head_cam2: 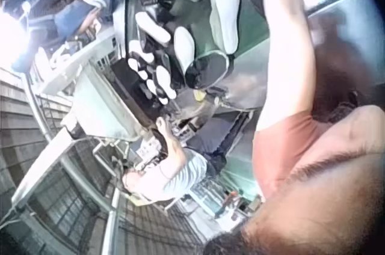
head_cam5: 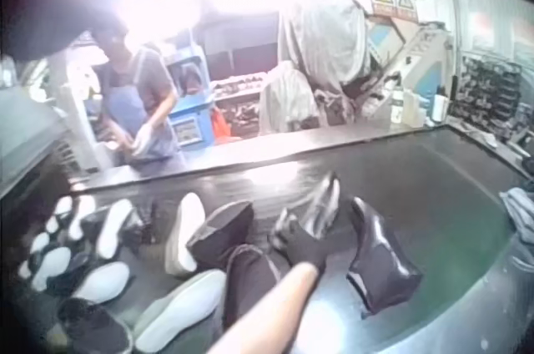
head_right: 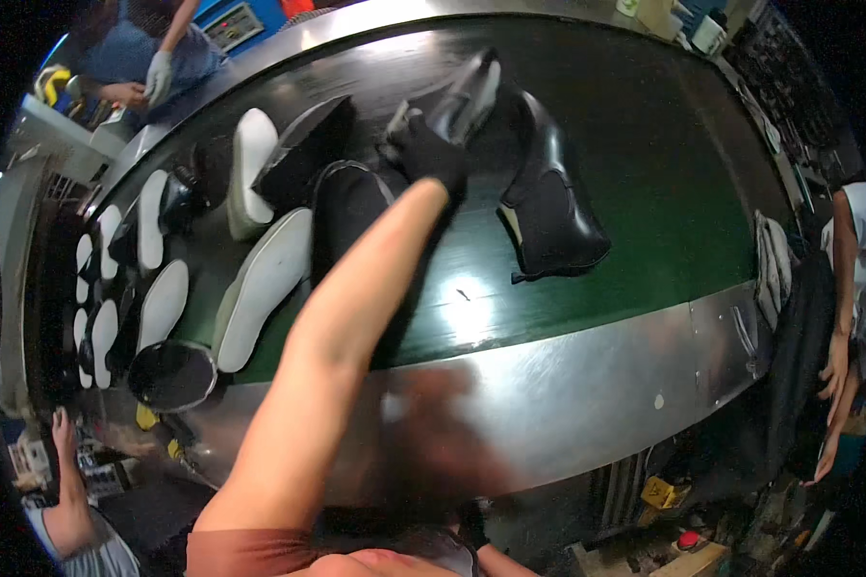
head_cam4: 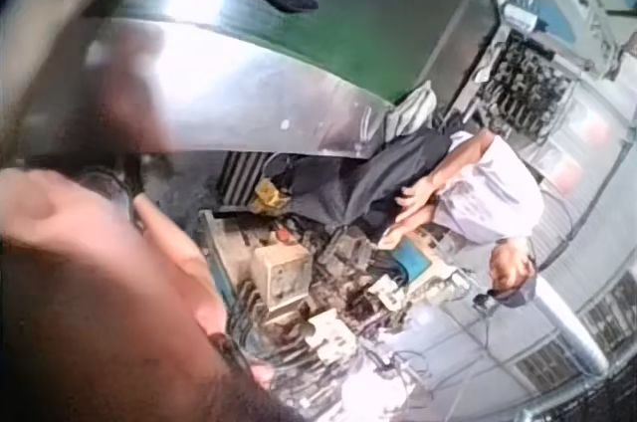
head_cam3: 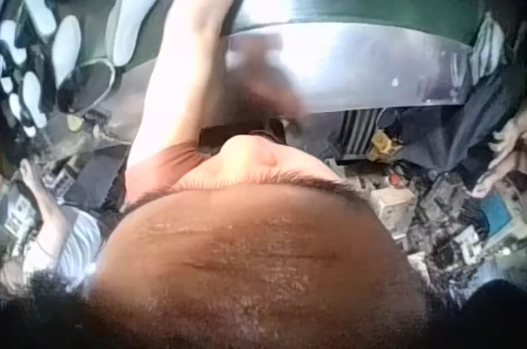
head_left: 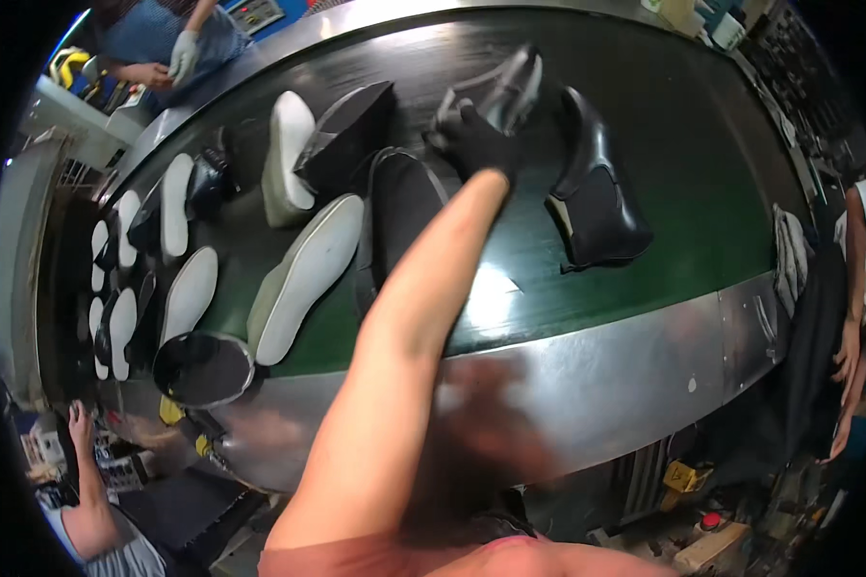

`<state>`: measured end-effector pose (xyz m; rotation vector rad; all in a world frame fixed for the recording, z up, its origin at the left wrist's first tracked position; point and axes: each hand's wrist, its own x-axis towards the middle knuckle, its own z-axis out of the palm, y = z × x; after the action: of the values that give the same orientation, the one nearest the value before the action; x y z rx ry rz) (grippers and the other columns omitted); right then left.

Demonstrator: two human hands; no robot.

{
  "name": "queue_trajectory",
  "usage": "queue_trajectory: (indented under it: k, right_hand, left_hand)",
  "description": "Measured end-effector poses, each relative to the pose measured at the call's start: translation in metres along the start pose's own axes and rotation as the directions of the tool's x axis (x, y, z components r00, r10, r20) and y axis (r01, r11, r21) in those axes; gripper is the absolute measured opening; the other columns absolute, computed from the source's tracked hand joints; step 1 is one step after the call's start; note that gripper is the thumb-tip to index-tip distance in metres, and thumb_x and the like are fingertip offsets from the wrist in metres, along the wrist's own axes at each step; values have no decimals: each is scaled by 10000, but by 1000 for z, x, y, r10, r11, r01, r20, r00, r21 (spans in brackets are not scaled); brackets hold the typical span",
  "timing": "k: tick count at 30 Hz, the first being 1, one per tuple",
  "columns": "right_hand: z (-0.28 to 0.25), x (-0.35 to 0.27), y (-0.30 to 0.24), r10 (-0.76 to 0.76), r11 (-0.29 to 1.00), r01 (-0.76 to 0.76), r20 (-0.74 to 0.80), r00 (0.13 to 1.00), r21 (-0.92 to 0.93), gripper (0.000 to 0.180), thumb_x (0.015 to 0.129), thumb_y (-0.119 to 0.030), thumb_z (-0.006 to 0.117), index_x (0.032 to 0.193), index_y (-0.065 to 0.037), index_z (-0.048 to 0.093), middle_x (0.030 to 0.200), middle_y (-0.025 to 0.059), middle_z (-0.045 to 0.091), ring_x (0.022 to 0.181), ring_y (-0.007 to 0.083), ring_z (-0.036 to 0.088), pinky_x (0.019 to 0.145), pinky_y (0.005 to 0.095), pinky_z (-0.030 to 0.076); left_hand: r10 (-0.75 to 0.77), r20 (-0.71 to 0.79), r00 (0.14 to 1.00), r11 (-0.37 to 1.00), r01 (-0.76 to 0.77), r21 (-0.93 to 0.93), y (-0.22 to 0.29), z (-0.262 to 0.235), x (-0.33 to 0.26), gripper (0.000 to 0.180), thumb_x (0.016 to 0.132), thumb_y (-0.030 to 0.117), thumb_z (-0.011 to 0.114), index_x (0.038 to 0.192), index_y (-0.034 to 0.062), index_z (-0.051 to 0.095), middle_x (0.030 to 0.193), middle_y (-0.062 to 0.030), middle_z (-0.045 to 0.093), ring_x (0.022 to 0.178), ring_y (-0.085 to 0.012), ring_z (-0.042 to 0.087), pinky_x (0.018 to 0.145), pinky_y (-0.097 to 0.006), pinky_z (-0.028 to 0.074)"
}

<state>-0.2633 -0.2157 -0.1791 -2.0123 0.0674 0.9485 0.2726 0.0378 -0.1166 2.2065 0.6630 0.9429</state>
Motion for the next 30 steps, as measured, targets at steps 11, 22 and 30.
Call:
queue_trajectory:
  k: [11,22,30]
  right_hand:
    - [11,-24,7,-20,999,16,82,996,51,647,919,-579,341,897,21,581,733,163,613,606,245,618,644,341,510]
    - [3,-71,37,136,964,-152,86,987,218,773,897,-670,319,761,29,620,617,147,622,547,247,614,595,330,511]
    - [-55,-162,71,-9,890,111,-225,974,443,710,935,-638,229,917,-30,595,620,72,570,548,198,549,571,321,468]
  left_hand:
    - [-321,427,845,914,159,373,43,-77,-11,654,718,257,679,1308,84,456,1326,-242,441,1236,-336,437,1053,-459,270]
    - [319,365,874,806,-48,-590,31,-340,-151,616,828,120,639,1381,140,370,1252,-172,515,1129,-317,519,956,-388,445]
    - [15,635,772,725,429,-539,-27,-610,-257,714,606,79,644,1297,41,468,1246,-102,520,1142,-202,507,961,-324,424]
